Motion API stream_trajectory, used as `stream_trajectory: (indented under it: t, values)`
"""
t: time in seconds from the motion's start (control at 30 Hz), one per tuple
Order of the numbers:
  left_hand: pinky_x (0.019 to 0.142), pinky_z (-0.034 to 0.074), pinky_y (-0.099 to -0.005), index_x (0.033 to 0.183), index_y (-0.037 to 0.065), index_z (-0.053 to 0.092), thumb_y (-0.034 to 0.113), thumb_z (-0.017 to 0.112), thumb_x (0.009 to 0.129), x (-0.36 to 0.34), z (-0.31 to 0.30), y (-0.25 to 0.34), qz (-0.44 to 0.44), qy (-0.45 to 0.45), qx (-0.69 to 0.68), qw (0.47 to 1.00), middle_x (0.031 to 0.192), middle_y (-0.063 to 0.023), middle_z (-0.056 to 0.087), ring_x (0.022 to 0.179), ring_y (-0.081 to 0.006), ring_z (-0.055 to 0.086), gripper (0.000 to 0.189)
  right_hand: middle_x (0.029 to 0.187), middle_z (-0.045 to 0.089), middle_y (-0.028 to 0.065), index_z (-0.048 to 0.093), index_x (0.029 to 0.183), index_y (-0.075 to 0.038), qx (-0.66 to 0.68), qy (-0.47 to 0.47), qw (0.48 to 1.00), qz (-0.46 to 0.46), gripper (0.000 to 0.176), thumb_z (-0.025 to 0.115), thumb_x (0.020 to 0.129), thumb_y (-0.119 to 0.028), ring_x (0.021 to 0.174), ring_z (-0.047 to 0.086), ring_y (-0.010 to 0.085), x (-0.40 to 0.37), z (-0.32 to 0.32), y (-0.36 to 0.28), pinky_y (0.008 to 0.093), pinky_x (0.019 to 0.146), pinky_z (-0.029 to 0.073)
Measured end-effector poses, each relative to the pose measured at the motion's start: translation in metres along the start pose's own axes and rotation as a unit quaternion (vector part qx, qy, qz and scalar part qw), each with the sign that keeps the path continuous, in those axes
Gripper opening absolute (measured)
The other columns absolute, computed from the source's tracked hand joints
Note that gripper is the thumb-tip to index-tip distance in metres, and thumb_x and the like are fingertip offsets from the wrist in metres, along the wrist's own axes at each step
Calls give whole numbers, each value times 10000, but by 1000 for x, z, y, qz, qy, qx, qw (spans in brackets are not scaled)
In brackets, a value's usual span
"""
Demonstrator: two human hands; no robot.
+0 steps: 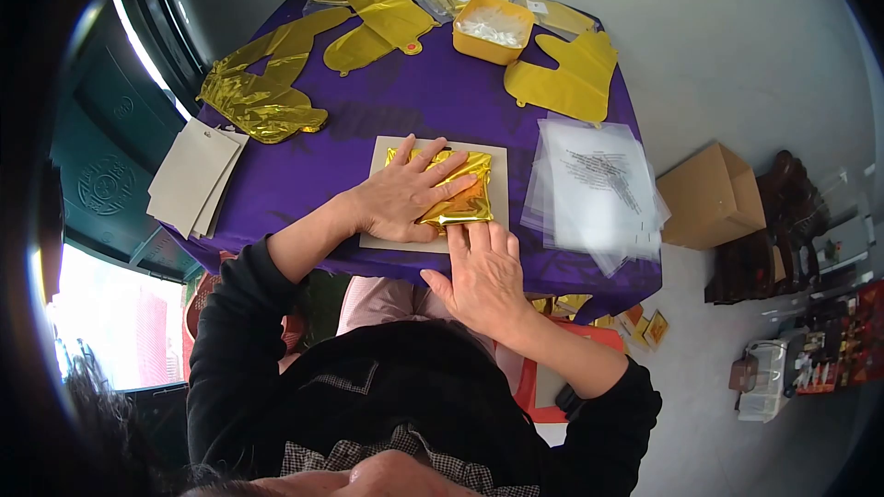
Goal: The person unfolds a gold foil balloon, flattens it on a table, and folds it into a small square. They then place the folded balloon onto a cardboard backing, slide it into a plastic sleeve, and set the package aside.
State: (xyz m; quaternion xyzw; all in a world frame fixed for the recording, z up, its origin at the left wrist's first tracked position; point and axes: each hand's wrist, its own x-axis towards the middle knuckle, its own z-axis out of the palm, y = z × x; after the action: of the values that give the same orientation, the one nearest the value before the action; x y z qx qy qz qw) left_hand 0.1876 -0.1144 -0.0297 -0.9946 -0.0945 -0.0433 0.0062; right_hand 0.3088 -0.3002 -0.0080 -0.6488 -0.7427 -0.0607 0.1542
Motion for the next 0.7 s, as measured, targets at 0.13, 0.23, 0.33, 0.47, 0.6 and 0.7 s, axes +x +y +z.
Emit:
stream_trajectory:
  t: [0.13, 0.23, 0.33, 0.47, 0.6, 0.7]
  values:
    - [1164, 98, -634, 1551, 239, 267, 610, 487, 841, -1, -4, 1, -1, -6, 4, 1000, 1594, -132, 241, 1465, -414, 168, 830, 1096, 497, 166, 553, 1246, 38, 24, 21, 999, -15, 607, 668, 843, -402, 1014, 457, 339, -12, -7, -4, 466, 850, 370]
    - [1161, 108, -644, 1550, 224, 246, 483, 597, 750, -1, -12, 5, -7, -29, -17, 999, 1597, -149, 207, 1464, -433, 147, 911, 1059, 514, 138, 587, 1198, 19, 78, 11, 997, -24, 524, 715, 804, -303, 985, 474, 313, -21, -12, -8, 461, 826, 380]
    - [1157, 113, -644, 1550, 240, 269, 592, 519, 809, -1, -7, 4, -5, -5, 12, 1000, 1588, -145, 249, 1458, -425, 190, 857, 1002, 529, 106, 622, 1137, -6, 65, 87, 993, -43, 438, 749, 736, -129, 919, 498, 292, -19, -14, 7, 433, 788, 402]
    - [1154, 118, -650, 1549, 239, 269, 590, 524, 804, -1, -7, 5, 1, -6, 20, 1000, 1583, -153, 256, 1457, -430, 193, 863, 1002, 542, 102, 650, 1072, -17, 14, 158, 985, -65, 371, 736, 713, -41, 909, 520, 291, 9, -15, 25, 402, 773, 433]
    - [1148, 123, -657, 1541, 234, 287, 664, 504, 807, -2, -12, 7, 2, -2, 10, 1000, 1578, -158, 264, 1453, -436, 197, 878, 985, 557, 88, 663, 1059, -5, -19, 98, 981, -168, 284, 670, 778, -51, 907, 531, 254, 19, -4, 46, 368, 777, 472]
    - [1147, 126, -657, 1532, 230, 310, 757, 428, 827, -4, -10, 3, 13, 15, 9, 1000, 1572, -160, 275, 1447, -436, 212, 887, 973, 561, 74, 670, 1055, -6, -7, 74, 979, -189, 262, 632, 802, -64, 900, 533, 236, 16, 5, 50, 359, 800, 489]
